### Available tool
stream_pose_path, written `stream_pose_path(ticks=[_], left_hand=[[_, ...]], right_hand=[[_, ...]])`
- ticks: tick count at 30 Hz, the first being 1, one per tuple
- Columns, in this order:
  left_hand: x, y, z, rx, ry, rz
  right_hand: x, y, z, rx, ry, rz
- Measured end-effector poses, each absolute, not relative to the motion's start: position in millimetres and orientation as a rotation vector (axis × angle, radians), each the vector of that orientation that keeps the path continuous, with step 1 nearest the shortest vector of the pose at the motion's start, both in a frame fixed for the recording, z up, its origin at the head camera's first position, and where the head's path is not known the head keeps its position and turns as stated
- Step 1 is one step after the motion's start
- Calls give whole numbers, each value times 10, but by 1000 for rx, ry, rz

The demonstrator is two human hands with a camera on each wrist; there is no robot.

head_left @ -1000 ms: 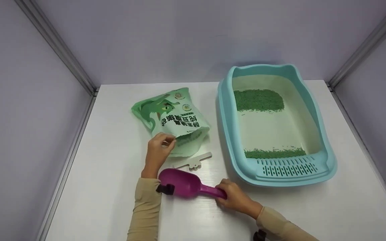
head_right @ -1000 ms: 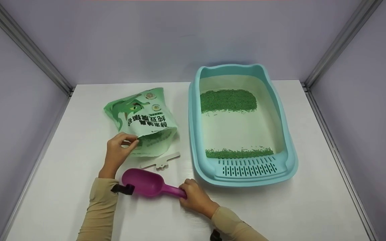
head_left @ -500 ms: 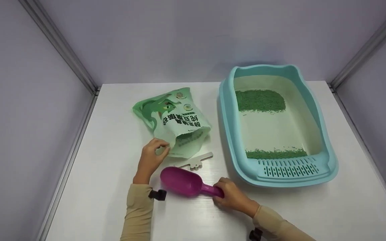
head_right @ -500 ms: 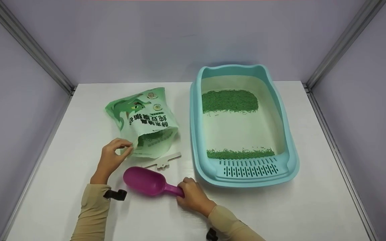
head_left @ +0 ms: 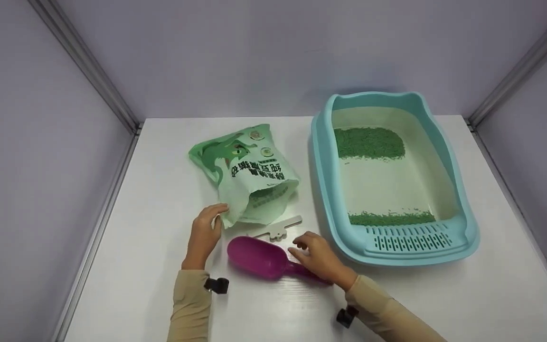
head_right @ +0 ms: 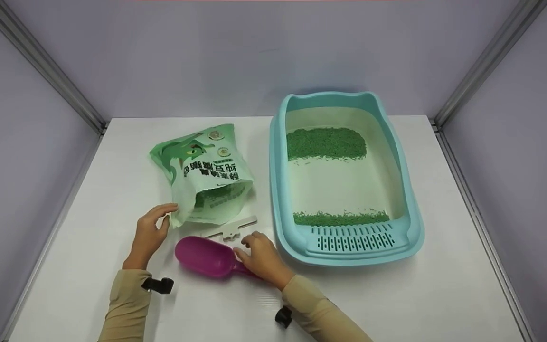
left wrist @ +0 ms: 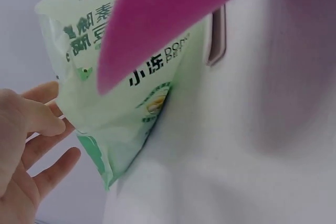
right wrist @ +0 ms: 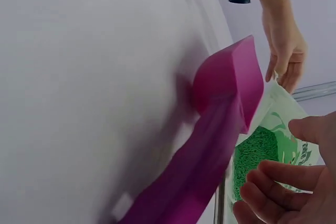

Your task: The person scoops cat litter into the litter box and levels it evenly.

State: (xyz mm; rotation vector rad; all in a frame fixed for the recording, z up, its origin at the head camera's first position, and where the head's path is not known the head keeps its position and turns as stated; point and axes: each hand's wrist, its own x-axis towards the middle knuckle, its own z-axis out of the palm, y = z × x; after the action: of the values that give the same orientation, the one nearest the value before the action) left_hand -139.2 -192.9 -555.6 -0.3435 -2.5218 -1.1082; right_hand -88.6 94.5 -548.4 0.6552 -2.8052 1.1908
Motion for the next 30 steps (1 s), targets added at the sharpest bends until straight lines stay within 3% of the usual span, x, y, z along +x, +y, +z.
stream_pose_path(ticks=[10, 26, 30], left_hand=[[-1377, -1942, -5672, -341, -2490, -1083], [-1394, -1969, -5782, -396, -2301, -1067], [-1402, -1982, -5809, -402, -2273, -1072]], right_hand=[[-1333, 756, -5405, 327, -2722, 1286], [-1718, 535, -5442, -267, -2492, 1491], [-1843, 500, -5466, -299, -2462, 1502]])
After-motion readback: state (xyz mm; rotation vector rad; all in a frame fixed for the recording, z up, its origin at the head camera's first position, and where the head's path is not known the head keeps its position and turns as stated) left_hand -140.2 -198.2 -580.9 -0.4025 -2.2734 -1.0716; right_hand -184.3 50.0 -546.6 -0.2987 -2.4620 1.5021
